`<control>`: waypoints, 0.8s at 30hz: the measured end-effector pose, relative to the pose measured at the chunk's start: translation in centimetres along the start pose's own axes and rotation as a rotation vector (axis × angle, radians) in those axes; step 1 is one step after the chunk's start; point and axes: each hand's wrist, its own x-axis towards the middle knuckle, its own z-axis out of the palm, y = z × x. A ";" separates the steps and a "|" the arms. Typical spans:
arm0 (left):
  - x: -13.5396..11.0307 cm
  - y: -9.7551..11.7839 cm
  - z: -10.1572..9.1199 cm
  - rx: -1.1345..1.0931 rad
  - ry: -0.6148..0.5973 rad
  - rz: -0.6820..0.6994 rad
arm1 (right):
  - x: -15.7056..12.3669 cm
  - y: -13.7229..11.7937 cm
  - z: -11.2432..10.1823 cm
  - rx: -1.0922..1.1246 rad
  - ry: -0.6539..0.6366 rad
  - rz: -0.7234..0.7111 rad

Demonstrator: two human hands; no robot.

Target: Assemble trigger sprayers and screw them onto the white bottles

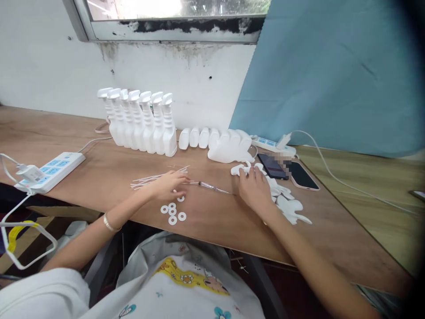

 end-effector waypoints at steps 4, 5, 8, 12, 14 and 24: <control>-5.1 1.8 -0.4 -0.176 -0.031 -0.054 | 2.3 0.0 1.9 -0.026 -0.071 0.029; -6.0 2.3 -0.3 -0.185 -0.017 -0.073 | 2.5 -0.2 2.2 -0.017 -0.078 0.031; -8.0 3.7 0.7 -0.176 -0.015 -0.126 | 2.6 -0.7 3.0 0.001 -0.074 0.047; -8.8 5.3 3.1 -0.090 0.010 -0.235 | 2.4 -1.3 3.3 0.041 -0.044 0.051; -8.5 5.6 4.3 -0.023 0.031 -0.266 | 2.5 -1.5 3.3 0.080 -0.021 0.036; -4.9 4.9 6.0 0.032 0.051 -0.369 | 1.5 -3.7 -1.2 0.631 0.467 0.033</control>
